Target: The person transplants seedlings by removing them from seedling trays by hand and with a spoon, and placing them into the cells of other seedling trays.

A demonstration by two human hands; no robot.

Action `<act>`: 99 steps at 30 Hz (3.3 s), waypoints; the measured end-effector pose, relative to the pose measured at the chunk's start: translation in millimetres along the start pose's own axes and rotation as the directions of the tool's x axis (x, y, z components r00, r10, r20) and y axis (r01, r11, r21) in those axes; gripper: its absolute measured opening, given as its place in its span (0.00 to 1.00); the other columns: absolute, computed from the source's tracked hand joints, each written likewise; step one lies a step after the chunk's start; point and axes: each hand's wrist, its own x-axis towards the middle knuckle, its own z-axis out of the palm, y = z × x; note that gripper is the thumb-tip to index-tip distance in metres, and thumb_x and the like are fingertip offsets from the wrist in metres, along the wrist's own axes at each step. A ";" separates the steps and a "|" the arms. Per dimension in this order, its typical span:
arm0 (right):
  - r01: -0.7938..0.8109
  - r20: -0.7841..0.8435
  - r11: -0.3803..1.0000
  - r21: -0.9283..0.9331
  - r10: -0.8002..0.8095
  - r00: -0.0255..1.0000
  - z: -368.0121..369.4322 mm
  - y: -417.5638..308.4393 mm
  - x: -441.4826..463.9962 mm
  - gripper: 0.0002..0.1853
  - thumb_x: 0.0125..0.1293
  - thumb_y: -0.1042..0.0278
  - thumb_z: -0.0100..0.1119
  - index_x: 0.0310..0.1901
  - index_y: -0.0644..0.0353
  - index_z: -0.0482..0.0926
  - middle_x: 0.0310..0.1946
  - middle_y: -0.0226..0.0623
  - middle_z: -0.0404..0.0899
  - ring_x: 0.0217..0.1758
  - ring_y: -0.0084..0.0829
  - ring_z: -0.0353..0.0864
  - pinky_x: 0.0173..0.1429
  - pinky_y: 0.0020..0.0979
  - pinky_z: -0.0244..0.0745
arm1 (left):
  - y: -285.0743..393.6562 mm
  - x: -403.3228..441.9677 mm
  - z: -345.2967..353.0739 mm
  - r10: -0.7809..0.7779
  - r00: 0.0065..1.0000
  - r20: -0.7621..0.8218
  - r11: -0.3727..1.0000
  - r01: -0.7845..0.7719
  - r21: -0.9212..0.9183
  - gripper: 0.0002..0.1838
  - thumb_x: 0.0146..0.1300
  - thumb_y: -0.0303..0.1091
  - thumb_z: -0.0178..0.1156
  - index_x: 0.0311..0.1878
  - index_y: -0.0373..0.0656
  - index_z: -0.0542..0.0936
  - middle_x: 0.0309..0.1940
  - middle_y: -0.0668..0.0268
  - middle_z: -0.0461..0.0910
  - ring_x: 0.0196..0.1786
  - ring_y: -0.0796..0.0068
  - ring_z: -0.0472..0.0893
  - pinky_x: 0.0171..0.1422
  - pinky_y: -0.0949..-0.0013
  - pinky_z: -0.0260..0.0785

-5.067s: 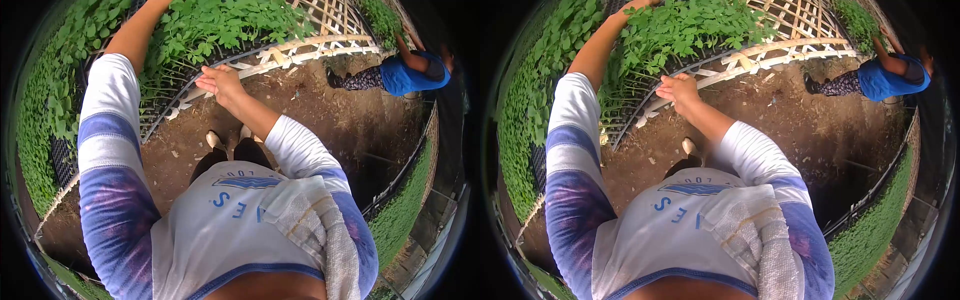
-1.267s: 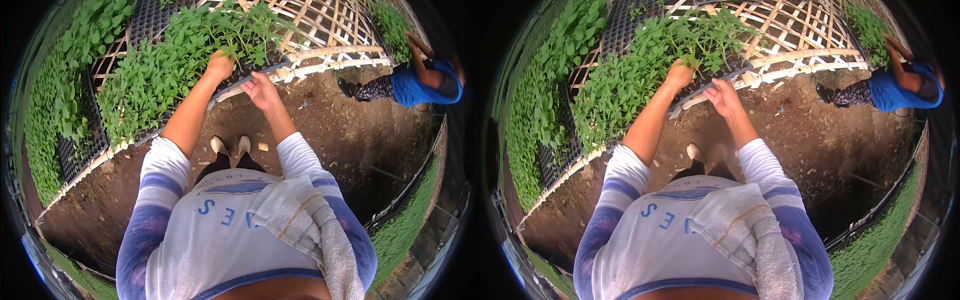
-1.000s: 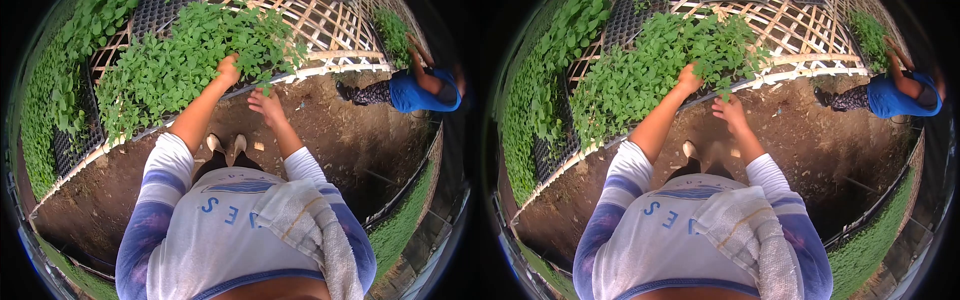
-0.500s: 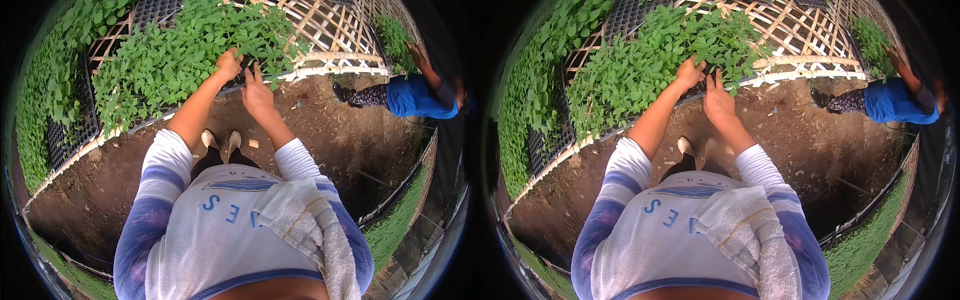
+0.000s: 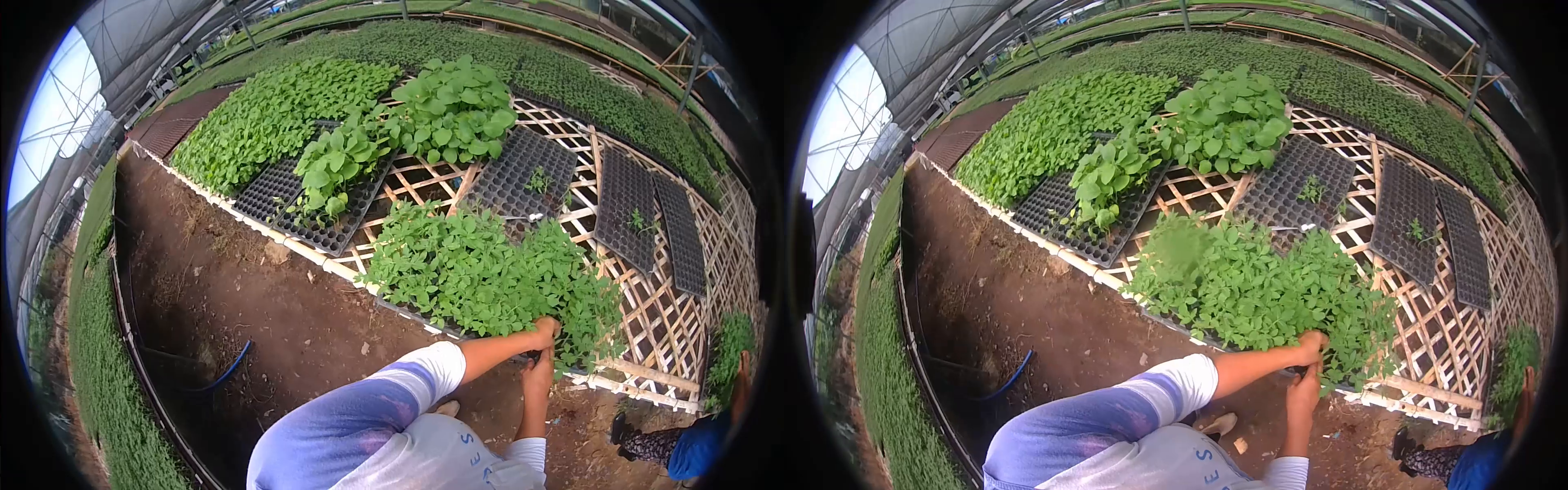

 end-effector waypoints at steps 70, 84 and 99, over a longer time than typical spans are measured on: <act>-0.344 -0.498 0.805 0.483 0.576 0.649 -166.8 142.1 37.6 0.09 0.71 0.76 0.56 0.50 0.67 0.79 0.41 0.35 0.78 0.30 0.21 0.80 0.35 0.24 0.77 | 107.6 523.9 -86.5 -0.032 0.990 0.135 0.934 0.078 -0.349 0.06 0.66 0.21 0.60 0.45 0.34 0.77 0.36 0.58 0.83 0.35 0.67 0.87 0.39 0.71 0.85; -0.426 -0.446 0.790 0.441 0.604 0.660 -156.0 148.9 51.6 0.08 0.73 0.75 0.54 0.50 0.64 0.79 0.41 0.31 0.80 0.31 0.17 0.77 0.36 0.22 0.74 | 101.1 546.1 -70.3 0.237 0.971 0.012 0.853 -0.214 0.477 0.15 0.54 0.44 0.71 0.44 0.54 0.87 0.46 0.58 0.85 0.51 0.56 0.84 0.55 0.58 0.74; -0.446 -0.435 0.790 0.421 0.607 0.665 -156.6 149.7 63.7 0.08 0.73 0.76 0.53 0.50 0.65 0.80 0.42 0.34 0.81 0.32 0.18 0.79 0.36 0.21 0.76 | 85.2 558.8 -102.0 0.083 0.963 0.255 0.956 -0.149 0.254 0.17 0.44 0.30 0.77 0.36 0.42 0.81 0.28 0.65 0.82 0.32 0.69 0.81 0.37 0.62 0.73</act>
